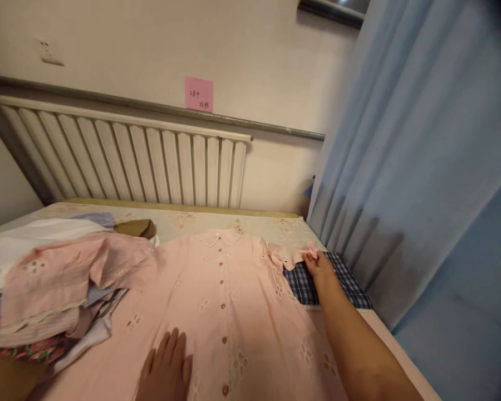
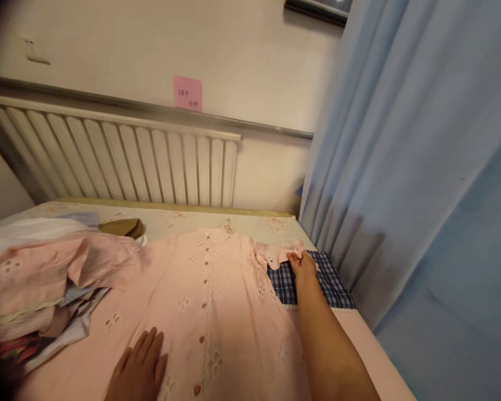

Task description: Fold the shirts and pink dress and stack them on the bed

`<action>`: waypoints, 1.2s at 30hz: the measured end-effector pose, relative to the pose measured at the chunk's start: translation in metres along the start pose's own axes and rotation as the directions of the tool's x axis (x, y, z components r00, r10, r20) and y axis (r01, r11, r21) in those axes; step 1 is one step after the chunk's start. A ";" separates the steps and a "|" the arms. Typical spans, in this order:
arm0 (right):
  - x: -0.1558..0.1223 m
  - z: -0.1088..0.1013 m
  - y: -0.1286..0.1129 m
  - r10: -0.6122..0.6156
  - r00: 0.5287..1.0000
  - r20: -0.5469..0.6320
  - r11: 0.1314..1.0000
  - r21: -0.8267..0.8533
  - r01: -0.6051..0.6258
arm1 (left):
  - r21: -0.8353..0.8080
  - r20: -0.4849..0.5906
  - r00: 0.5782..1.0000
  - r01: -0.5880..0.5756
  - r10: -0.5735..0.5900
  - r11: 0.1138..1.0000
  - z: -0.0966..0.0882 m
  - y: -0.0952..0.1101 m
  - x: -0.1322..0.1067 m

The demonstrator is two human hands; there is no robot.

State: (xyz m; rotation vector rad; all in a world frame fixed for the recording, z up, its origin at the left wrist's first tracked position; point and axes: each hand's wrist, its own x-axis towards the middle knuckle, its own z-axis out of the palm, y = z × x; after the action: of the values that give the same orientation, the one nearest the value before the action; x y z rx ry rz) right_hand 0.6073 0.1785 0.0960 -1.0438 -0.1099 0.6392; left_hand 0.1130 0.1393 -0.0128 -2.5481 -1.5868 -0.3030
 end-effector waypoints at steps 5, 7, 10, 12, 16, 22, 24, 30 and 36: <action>-0.011 0.054 -0.035 0.018 0.997 0.075 0.996 0.090 -0.025 | -0.015 -0.022 1.000 -0.017 0.016 1.000 0.000 0.001 -0.001; -0.021 0.078 -0.046 -0.004 0.990 0.144 0.993 0.116 -0.013 | -0.027 -0.029 1.000 -0.010 0.010 1.000 0.000 0.002 -0.001; -0.040 0.110 -0.056 -0.037 0.970 0.239 0.990 0.142 0.003 | -0.043 -0.037 0.999 -0.001 -0.001 0.999 -0.001 0.002 -0.002; -0.053 0.128 -0.058 -0.052 0.951 0.303 0.989 0.150 0.007 | -0.051 -0.043 0.999 0.001 -0.003 0.999 -0.001 0.003 -0.002; -0.078 0.159 -0.059 -0.075 0.903 0.423 0.988 0.151 0.011 | -0.061 -0.045 0.999 0.004 -0.007 0.998 0.000 0.002 -0.003; -0.110 0.194 -0.059 -0.114 0.843 0.526 0.991 0.118 0.060 | -0.079 -0.032 0.999 0.027 -0.029 0.997 0.003 0.002 -0.005; -0.118 0.202 -0.058 -0.122 0.824 0.554 0.992 0.094 0.084 | -0.089 -0.035 0.999 0.018 -0.021 0.996 0.003 0.002 -0.005; -0.145 0.224 -0.051 -0.168 0.769 0.617 0.980 0.021 0.197 | -0.128 -0.043 0.999 0.008 -0.014 0.992 0.003 0.001 -0.004; -0.186 0.260 -0.010 -0.223 0.714 0.663 0.937 -0.057 0.346 | -0.146 -0.015 1.000 0.014 -0.017 0.989 0.007 -0.001 -0.003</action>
State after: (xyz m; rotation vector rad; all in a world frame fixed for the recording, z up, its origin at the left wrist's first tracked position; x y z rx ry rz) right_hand 0.3623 0.2748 0.2775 -0.9048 -0.9472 0.6907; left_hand 0.1117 0.1387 -0.0203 -2.6332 -1.6367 -0.4569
